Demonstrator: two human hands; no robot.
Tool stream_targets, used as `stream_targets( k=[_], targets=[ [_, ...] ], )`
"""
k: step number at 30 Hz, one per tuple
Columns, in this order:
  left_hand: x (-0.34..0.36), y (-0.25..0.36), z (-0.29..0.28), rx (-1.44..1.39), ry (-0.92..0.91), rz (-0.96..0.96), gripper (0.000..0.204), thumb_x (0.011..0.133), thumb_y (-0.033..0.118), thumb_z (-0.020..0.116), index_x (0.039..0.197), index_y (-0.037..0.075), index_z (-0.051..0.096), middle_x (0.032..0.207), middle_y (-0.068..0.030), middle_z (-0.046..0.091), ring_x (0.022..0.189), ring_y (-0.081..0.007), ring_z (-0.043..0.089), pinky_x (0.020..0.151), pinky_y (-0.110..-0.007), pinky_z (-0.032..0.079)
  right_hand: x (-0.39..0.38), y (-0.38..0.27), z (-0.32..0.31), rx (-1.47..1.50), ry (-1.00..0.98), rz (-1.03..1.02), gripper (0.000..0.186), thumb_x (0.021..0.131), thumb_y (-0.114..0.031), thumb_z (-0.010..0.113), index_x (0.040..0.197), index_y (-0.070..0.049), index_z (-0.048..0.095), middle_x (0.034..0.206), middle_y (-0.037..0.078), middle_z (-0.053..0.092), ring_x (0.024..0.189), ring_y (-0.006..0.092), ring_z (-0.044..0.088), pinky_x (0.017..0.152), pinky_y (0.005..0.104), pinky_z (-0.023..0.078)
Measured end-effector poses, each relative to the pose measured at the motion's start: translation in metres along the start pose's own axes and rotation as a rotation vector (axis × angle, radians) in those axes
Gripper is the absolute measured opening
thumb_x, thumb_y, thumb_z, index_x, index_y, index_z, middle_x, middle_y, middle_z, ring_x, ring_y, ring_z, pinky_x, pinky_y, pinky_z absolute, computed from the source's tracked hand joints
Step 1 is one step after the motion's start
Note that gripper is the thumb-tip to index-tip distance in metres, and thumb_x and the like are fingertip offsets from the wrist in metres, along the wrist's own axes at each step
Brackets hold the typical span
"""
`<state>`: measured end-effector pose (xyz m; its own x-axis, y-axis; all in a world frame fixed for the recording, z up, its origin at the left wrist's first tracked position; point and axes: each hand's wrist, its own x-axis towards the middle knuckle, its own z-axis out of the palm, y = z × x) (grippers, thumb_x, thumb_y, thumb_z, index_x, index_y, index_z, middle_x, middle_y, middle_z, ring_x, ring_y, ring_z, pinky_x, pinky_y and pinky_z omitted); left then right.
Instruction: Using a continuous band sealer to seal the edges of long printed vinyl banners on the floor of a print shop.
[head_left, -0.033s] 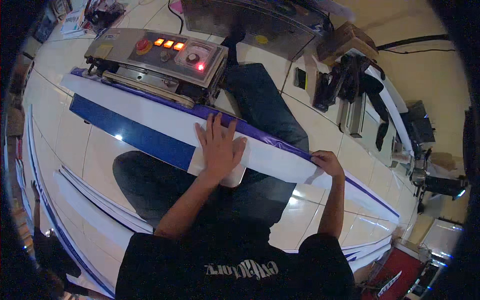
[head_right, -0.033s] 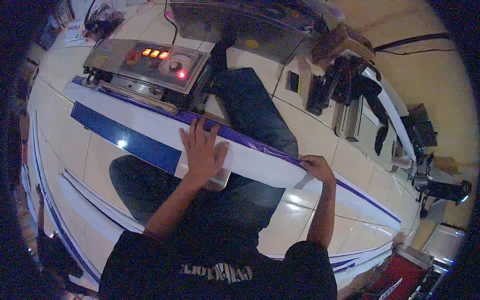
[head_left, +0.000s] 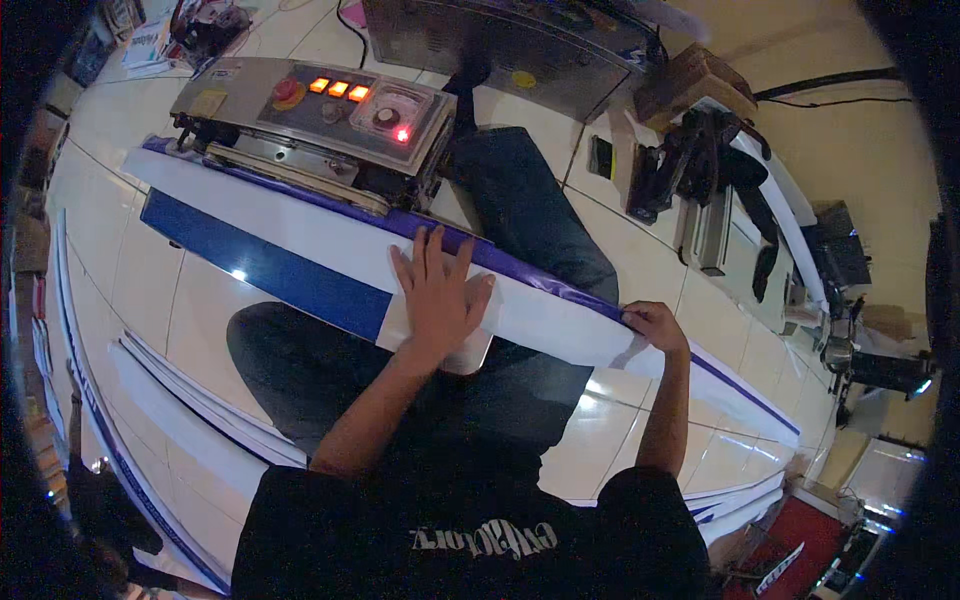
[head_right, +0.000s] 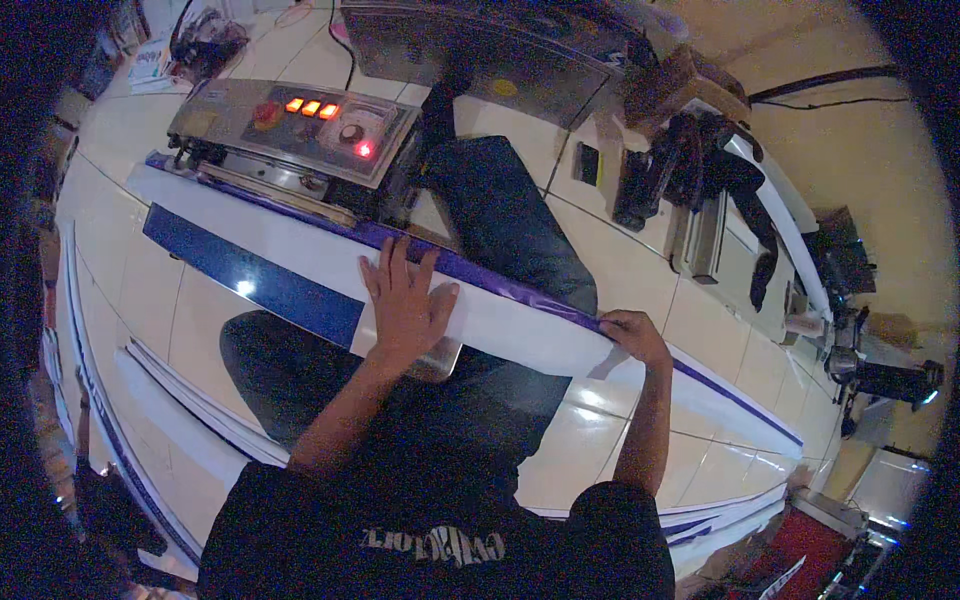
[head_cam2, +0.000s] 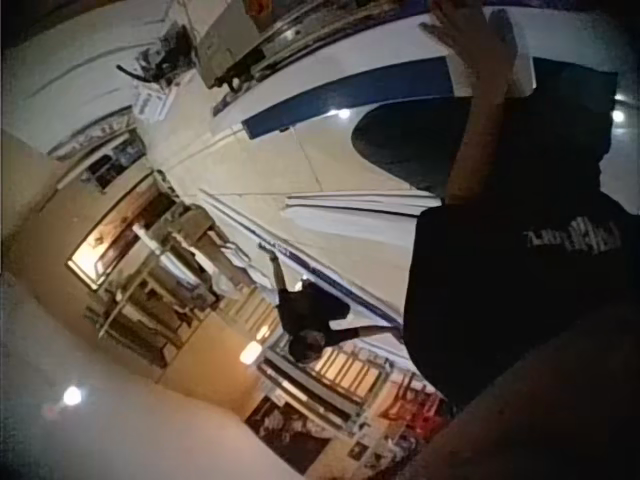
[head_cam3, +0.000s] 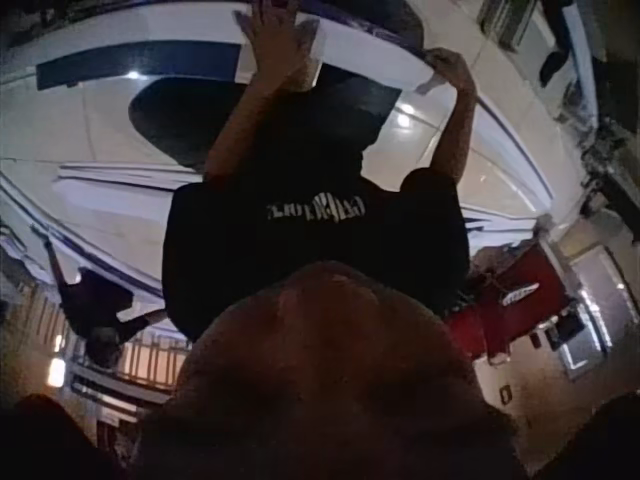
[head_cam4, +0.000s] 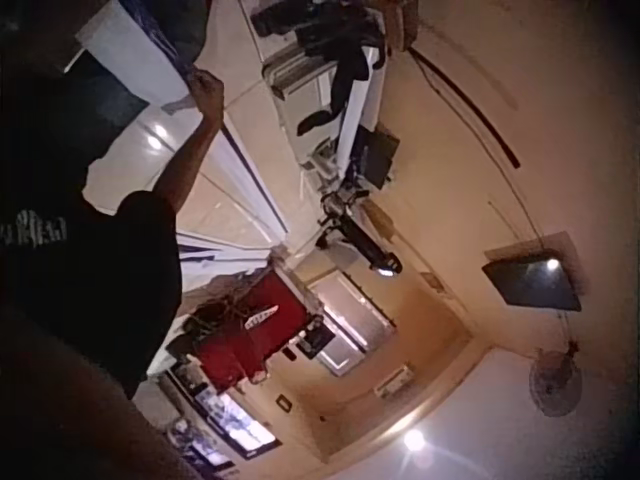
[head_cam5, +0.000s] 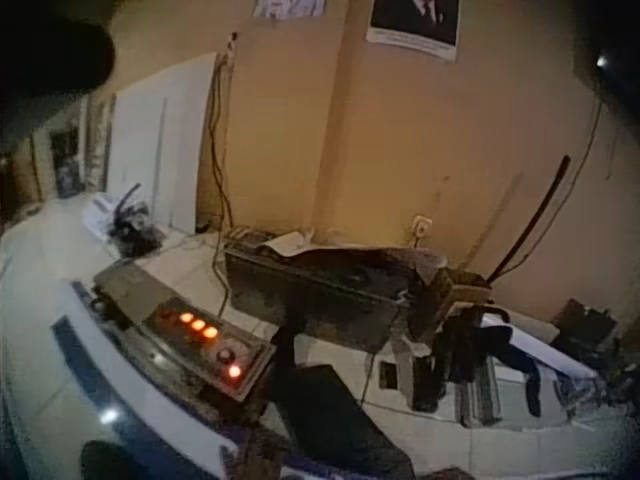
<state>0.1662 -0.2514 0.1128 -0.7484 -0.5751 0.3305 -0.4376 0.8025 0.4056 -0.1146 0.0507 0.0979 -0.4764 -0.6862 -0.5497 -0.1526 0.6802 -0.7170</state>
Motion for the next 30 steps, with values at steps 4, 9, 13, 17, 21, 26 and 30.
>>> stream_targets(
  k=[4,9,13,17,21,26,30],
  targets=[
    [0.004,0.002,0.001,-0.018,0.01,-0.006,0.056,0.086,0.043,0.06,0.127,0.006,0.052,0.138,-0.0291,0.035,0.135,-0.0463,0.025,0.105,-0.072,0.008,0.008,-0.002,0.002,-0.098,-0.022,-0.135,0.017,0.09,-0.015,0.065,0.098,0.0,0.064,0.082,0.001,0.063,0.077,0.009,0.056,0.07,0.0255,0.046],
    [0.005,0.006,-0.002,-0.013,-0.03,-0.034,0.06,0.085,0.049,0.062,0.127,0.006,0.053,0.134,-0.0301,0.038,0.135,-0.0467,0.025,0.106,-0.072,0.006,0.0,-0.027,0.01,0.022,-0.031,-0.102,0.013,0.088,-0.011,0.068,0.096,-0.002,0.065,0.082,-0.001,0.062,0.076,0.0079,0.054,0.068,0.0263,0.046],
    [0.004,0.006,0.001,-0.018,-0.023,-0.03,0.06,0.085,0.049,0.061,0.125,0.006,0.055,0.135,-0.0303,0.037,0.135,-0.047,0.025,0.106,-0.072,0.006,-0.002,-0.034,0.009,-0.013,0.006,-0.034,0.013,0.087,-0.01,0.07,0.096,-0.002,0.066,0.082,-0.001,0.063,0.074,0.0075,0.054,0.067,0.0265,0.047],
    [0.004,0.004,0.002,-0.012,-0.037,-0.032,0.059,0.085,0.051,0.06,0.124,0.007,0.056,0.136,-0.0305,0.035,0.135,-0.0472,0.024,0.106,-0.072,0.006,0.002,-0.034,0.01,-0.055,0.029,-0.065,0.012,0.086,-0.011,0.071,0.091,-0.001,0.069,0.078,-0.001,0.063,0.072,0.0068,0.055,0.066,0.0263,0.047],
    [0.004,0.005,0.003,-0.007,-0.031,-0.032,0.06,0.085,0.052,0.06,0.125,0.008,0.056,0.136,-0.03,0.035,0.136,-0.0468,0.023,0.105,-0.073,0.006,0.008,-0.024,0.012,-0.159,0.089,-0.222,0.014,0.087,-0.014,0.069,0.091,-0.001,0.07,0.077,0.0,0.065,0.072,0.007,0.055,0.065,0.0267,0.047],
    [0.005,0.006,0.002,-0.017,-0.043,-0.043,0.06,0.084,0.053,0.06,0.125,0.008,0.056,0.136,-0.0295,0.035,0.136,-0.0469,0.022,0.105,-0.073,0.005,0.005,-0.02,0.011,-0.09,0.064,-0.118,0.015,0.088,-0.015,0.068,0.094,-0.001,0.071,0.08,0.003,0.069,0.073,0.0089,0.058,0.067,0.0273,0.049],
    [0.005,0.005,0.003,-0.016,-0.017,-0.031,0.06,0.084,0.053,0.06,0.125,0.009,0.056,0.136,-0.0294,0.035,0.136,-0.0477,0.023,0.105,-0.073,0.005,0.009,-0.015,0.01,-0.073,0.079,-0.175,0.017,0.087,-0.016,0.069,0.093,0.0,0.071,0.08,0.002,0.068,0.073,0.0086,0.058,0.068,0.0265,0.049]
  ],
)
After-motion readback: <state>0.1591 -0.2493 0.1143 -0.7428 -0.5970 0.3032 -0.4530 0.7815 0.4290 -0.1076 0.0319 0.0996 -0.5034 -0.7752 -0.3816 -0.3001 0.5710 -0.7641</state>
